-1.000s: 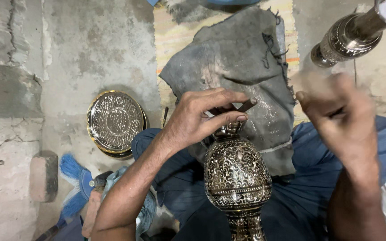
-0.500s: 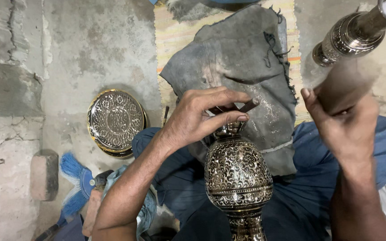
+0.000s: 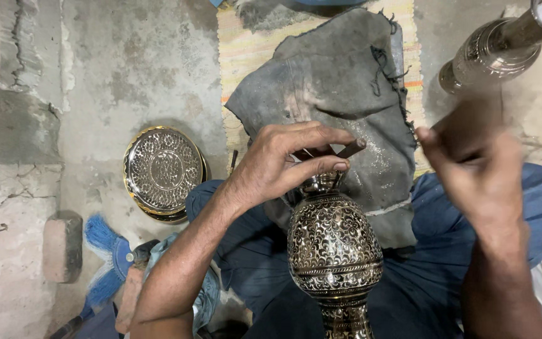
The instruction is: The person sits on the floor and uses a chisel and wooden mallet to engrave intricate patterns on a silver-colored metal vase. They repeatedly tap the chisel along the vase's neck and body, rotating the vase to access different areas.
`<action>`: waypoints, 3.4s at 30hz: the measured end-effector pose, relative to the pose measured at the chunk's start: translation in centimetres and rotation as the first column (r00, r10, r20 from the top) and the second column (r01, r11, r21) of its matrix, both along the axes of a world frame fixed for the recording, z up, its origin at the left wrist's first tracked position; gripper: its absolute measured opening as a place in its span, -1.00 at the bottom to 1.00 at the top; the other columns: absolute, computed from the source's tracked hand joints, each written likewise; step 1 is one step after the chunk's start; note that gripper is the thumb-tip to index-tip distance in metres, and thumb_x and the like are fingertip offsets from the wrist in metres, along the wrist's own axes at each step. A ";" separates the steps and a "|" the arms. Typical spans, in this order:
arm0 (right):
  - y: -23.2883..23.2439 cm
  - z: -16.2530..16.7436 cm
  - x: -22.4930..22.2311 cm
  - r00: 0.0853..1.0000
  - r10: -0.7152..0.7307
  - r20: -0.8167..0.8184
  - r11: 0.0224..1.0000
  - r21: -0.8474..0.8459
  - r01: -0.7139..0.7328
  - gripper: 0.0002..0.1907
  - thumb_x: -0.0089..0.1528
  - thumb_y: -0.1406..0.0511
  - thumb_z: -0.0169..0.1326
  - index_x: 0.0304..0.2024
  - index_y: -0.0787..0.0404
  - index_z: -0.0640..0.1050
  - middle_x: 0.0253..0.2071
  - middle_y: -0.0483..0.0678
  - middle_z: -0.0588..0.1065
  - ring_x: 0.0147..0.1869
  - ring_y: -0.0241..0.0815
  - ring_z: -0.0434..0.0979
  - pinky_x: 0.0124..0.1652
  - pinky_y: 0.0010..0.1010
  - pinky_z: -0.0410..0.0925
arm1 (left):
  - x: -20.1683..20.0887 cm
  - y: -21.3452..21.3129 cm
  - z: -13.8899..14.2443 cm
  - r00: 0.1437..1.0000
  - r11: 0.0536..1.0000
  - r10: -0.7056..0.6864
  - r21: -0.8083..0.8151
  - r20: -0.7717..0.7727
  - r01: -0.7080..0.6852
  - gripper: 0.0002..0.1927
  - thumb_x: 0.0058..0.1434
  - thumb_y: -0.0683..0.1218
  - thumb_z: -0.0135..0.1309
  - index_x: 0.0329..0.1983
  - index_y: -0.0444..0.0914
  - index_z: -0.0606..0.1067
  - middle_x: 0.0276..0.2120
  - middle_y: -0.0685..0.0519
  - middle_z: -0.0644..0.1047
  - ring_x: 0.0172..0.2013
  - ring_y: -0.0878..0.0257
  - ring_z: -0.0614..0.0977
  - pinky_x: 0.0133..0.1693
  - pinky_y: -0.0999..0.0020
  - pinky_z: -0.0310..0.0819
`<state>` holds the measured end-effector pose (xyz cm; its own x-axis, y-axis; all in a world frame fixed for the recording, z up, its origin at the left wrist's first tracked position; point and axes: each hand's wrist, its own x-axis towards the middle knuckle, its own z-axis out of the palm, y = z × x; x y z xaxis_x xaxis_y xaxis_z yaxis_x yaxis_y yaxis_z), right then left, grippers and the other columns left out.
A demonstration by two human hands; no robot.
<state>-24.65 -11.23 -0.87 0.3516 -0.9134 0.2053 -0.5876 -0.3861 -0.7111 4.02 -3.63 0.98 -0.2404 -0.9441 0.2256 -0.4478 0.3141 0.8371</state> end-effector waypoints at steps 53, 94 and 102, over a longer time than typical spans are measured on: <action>-1.1 3.1 2.2 0.988 0.121 -0.097 0.983 -0.130 -0.133 -0.70 0.25 0.40 0.28 0.00 0.33 0.53 -0.21 0.12 0.55 -0.19 -0.07 0.59 -0.22 -0.25 0.43 | -1.0 2.7 -0.9 0.937 0.945 0.328 0.023 -0.118 -0.328 -0.63 0.24 -0.08 0.32 0.09 -0.24 0.58 -0.02 0.02 0.68 -0.09 0.24 0.77 -0.05 0.37 0.73; -1.2 3.3 1.4 0.938 0.197 -0.286 0.931 -0.244 -0.270 -0.79 0.21 0.46 0.28 -0.16 0.27 0.52 -0.28 0.01 0.55 -0.26 -0.14 0.59 -0.21 -0.31 0.46 | 0.0 2.5 -1.4 0.980 0.976 0.174 -0.120 -0.092 -0.184 -0.65 0.27 -0.18 0.31 0.12 -0.29 0.56 -0.12 -0.03 0.67 -0.14 0.22 0.74 -0.09 0.35 0.66; -1.4 2.6 1.0 0.779 0.092 -0.620 0.866 -0.337 -0.370 -0.80 0.16 0.41 0.34 -0.25 0.24 0.55 -0.44 -0.05 0.53 -0.40 -0.22 0.50 -0.30 -0.30 0.40 | 0.1 2.4 -2.0 0.984 0.983 0.154 -0.082 -0.094 -0.162 -0.65 0.27 -0.16 0.30 0.12 -0.27 0.58 -0.15 0.00 0.68 -0.16 0.26 0.73 -0.14 0.37 0.68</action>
<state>-23.64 -12.59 1.71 0.7155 -0.6579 0.2349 -0.6750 -0.7377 -0.0100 4.15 -1.21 -1.03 -0.0655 -0.9437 0.3242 -0.4246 0.3204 0.8468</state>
